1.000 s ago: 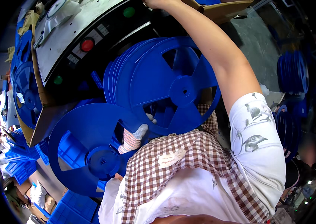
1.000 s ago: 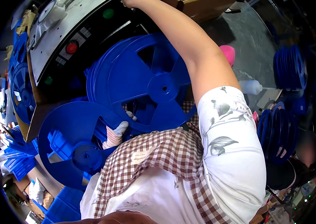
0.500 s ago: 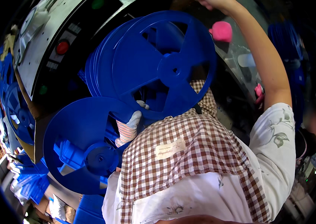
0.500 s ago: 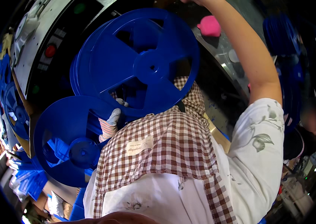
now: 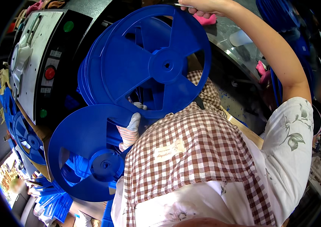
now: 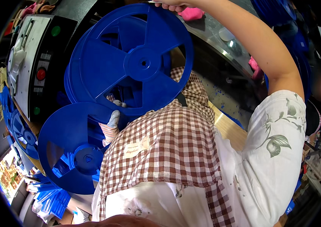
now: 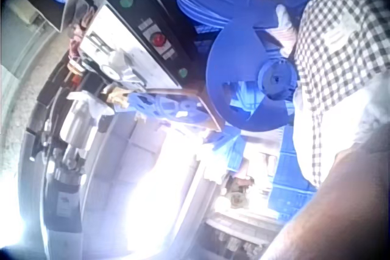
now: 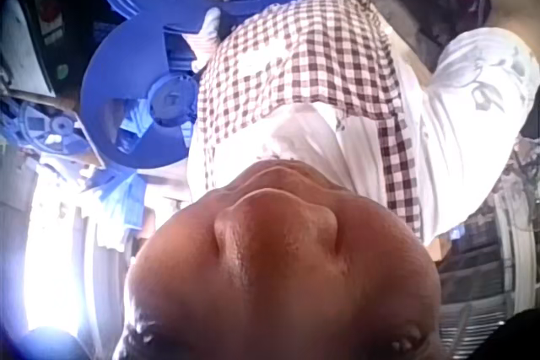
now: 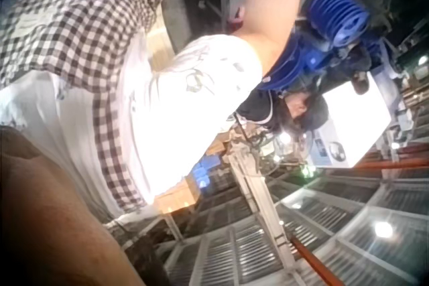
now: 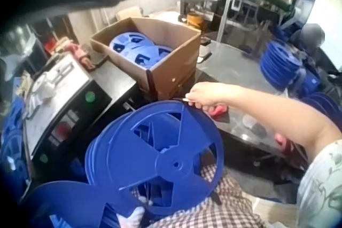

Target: The person assembles blue plastic spools by inserting them into a machine, pressing buttons, and removing them. They then trim excess plastic with a blade and wipe the spools with a cloth.

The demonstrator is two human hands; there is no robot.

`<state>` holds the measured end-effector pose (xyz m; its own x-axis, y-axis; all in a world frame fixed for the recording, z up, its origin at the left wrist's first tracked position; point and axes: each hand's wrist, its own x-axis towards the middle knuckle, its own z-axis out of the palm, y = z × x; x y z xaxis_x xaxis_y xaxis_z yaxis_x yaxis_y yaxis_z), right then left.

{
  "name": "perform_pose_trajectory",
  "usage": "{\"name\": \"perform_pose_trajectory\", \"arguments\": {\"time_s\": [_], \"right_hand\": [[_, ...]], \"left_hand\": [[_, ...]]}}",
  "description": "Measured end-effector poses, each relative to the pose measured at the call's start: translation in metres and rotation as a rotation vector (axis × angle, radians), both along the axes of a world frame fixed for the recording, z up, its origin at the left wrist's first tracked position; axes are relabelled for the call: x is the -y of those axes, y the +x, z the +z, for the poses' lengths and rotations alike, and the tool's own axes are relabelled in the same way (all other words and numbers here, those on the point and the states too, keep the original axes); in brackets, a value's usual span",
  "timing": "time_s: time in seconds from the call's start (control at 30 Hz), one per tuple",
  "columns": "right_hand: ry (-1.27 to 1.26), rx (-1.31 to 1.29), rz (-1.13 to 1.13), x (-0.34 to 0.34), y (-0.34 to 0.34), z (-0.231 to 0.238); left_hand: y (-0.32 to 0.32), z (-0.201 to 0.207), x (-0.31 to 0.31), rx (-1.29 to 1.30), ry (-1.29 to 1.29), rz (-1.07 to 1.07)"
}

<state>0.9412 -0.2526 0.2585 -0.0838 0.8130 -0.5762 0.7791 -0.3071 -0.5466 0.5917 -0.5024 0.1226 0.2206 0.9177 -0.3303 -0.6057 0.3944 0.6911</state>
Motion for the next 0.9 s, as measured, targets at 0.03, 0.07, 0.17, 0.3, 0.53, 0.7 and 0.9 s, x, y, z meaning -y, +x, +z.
{"name": "perform_pose_trajectory", "arguments": {"time_s": [0.03,0.07,0.17,0.3,0.53,0.7,0.9], "right_hand": [[-0.004,-0.012,0.028,-0.001,0.002,-0.002],[-0.026,-0.027,0.026,0.000,0.003,-0.003],[-0.120,-0.101,-0.027,0.003,0.000,-0.001],[-0.223,-0.204,-0.134,0.007,-0.007,0.007],[-0.123,-0.108,-0.068,0.011,-0.011,0.013],[-0.093,0.017,-0.066,0.021,-0.020,0.025],[-0.005,-0.026,0.054,0.025,-0.044,0.034]], "left_hand": [[0.001,0.003,0.000,0.003,-0.009,0.007],[0.003,0.008,0.000,0.007,-0.019,0.015],[0.004,0.012,0.000,-0.026,0.016,0.005],[0.003,0.008,0.000,-0.048,0.049,-0.020],[-0.003,0.002,-0.002,-0.121,0.043,-0.035],[0.007,0.023,-0.004,-0.161,0.089,-0.049],[0.010,0.035,-0.007,-0.282,0.098,-0.079]]}}
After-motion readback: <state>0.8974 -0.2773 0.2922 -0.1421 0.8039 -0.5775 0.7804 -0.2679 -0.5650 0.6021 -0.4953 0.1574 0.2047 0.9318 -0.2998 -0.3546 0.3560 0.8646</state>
